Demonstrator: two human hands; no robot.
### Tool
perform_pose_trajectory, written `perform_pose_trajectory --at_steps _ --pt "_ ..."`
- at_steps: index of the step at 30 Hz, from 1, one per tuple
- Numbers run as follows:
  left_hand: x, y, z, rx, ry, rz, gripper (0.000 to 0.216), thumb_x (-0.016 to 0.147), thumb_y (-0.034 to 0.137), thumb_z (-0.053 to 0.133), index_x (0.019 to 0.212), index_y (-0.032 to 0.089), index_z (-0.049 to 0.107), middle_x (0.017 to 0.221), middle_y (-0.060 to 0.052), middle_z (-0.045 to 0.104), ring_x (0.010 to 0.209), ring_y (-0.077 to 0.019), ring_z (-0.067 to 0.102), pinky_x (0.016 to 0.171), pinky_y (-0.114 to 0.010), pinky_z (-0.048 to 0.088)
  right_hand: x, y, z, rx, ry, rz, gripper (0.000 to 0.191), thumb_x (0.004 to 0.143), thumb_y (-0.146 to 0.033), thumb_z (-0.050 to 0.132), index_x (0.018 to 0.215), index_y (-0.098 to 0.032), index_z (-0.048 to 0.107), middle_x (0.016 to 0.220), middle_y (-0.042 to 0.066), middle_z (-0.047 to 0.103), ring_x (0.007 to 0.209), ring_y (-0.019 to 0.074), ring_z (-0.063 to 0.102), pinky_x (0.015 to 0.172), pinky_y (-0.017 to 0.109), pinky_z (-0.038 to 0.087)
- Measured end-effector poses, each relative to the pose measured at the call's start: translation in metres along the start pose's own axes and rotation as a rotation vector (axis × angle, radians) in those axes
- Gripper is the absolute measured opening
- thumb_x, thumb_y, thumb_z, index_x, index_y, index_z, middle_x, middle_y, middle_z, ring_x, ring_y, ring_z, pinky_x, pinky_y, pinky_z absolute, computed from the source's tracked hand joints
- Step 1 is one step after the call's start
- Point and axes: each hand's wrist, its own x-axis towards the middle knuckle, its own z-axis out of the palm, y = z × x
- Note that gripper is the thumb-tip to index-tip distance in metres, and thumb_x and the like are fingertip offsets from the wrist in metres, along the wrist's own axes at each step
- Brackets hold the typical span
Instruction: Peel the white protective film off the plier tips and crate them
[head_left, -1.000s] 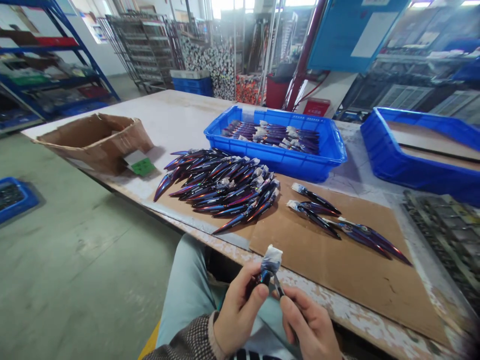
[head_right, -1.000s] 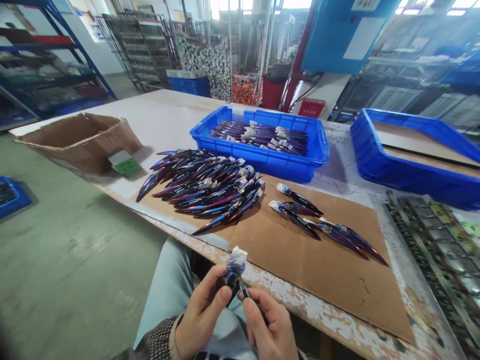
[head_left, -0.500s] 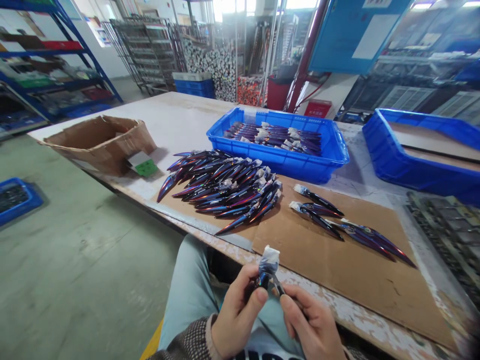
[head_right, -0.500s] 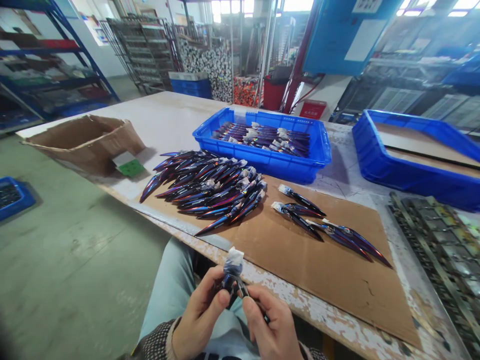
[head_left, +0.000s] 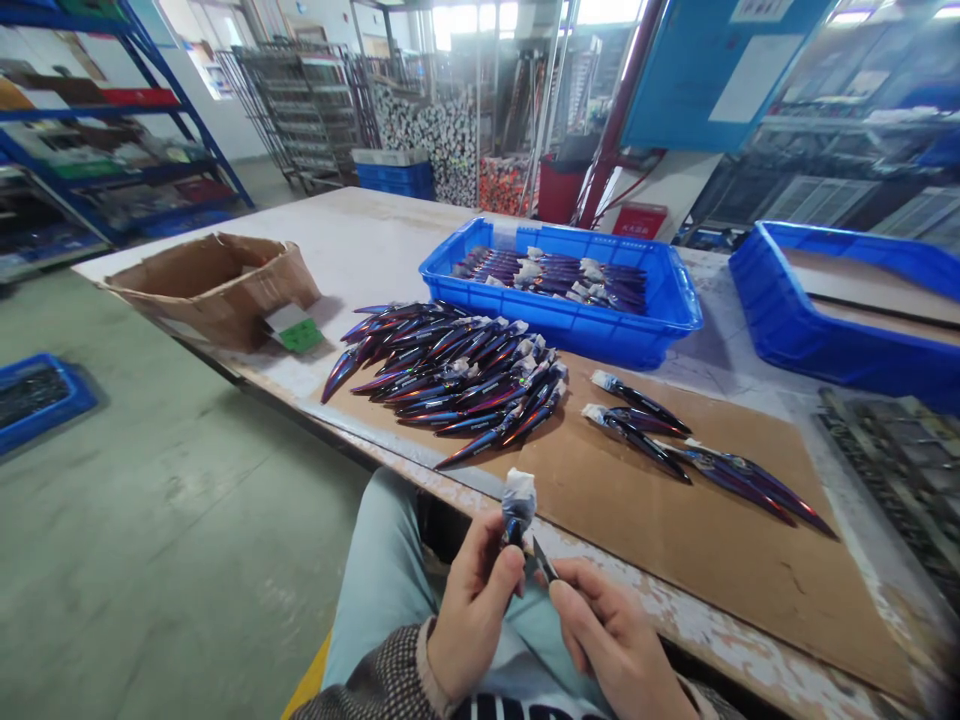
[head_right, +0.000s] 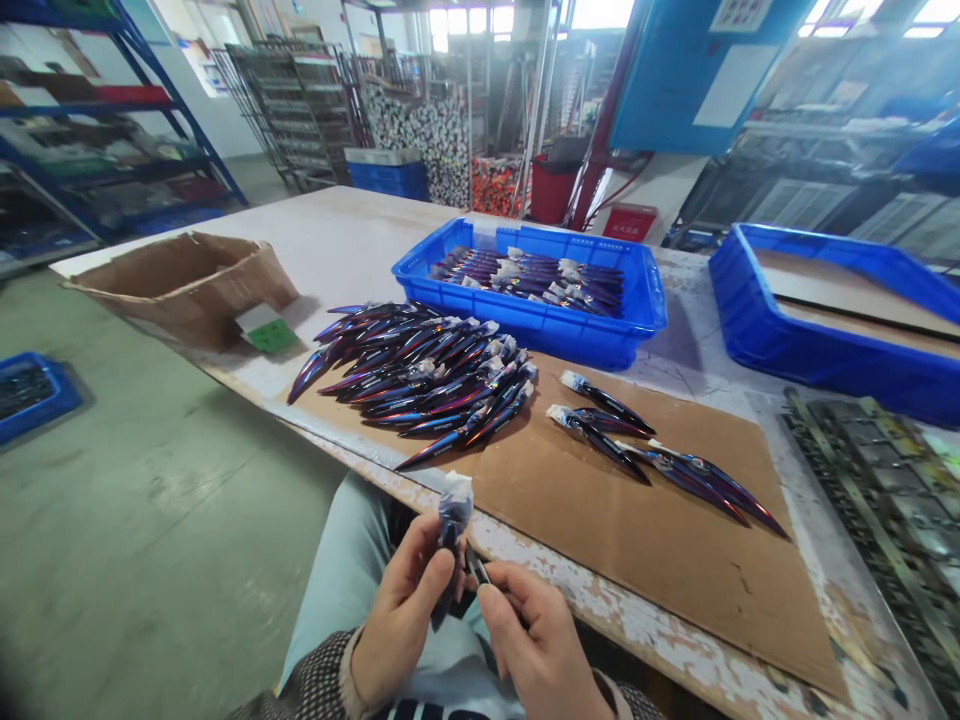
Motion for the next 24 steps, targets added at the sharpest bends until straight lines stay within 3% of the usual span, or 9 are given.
perform_pose_trajectory --at_steps 10,17,24 --pt "-0.006 -0.002 -0.002 0.000 -0.001 -0.021 0.036 0.092 0.042 0.068 0.121 0.023 0.062 0.109 -0.007 0.067 0.082 -0.0152 0.061 0.075 -0.026 0.055 0.001 0.002 0.000 0.053 -0.015 -0.008 0.052 0.092 -0.067 0.056 0.089 -0.016 0.066 0.048 -0.010 0.038 0.040 0.0082 0.030 0.043 0.022 0.024" --pt "-0.006 0.003 0.001 0.016 -0.053 0.018 0.031 0.094 0.040 0.066 0.121 0.025 0.063 0.105 -0.005 0.066 0.086 -0.0161 0.060 0.076 -0.025 0.053 0.000 0.007 0.001 0.082 0.007 -0.029 0.051 0.093 -0.064 0.057 0.092 -0.014 0.067 0.048 -0.009 0.039 0.041 0.0076 0.030 0.043 0.022 0.024" --pt "-0.010 0.000 0.002 0.047 -0.161 0.006 0.032 0.096 0.043 0.061 0.121 0.024 0.060 0.092 -0.003 0.060 0.072 -0.0121 0.051 0.066 -0.022 0.048 -0.001 0.016 -0.004 0.040 0.080 -0.075 0.047 0.096 -0.059 0.055 0.098 -0.014 0.069 0.047 -0.007 0.045 0.041 0.0096 0.037 0.044 0.022 0.031"
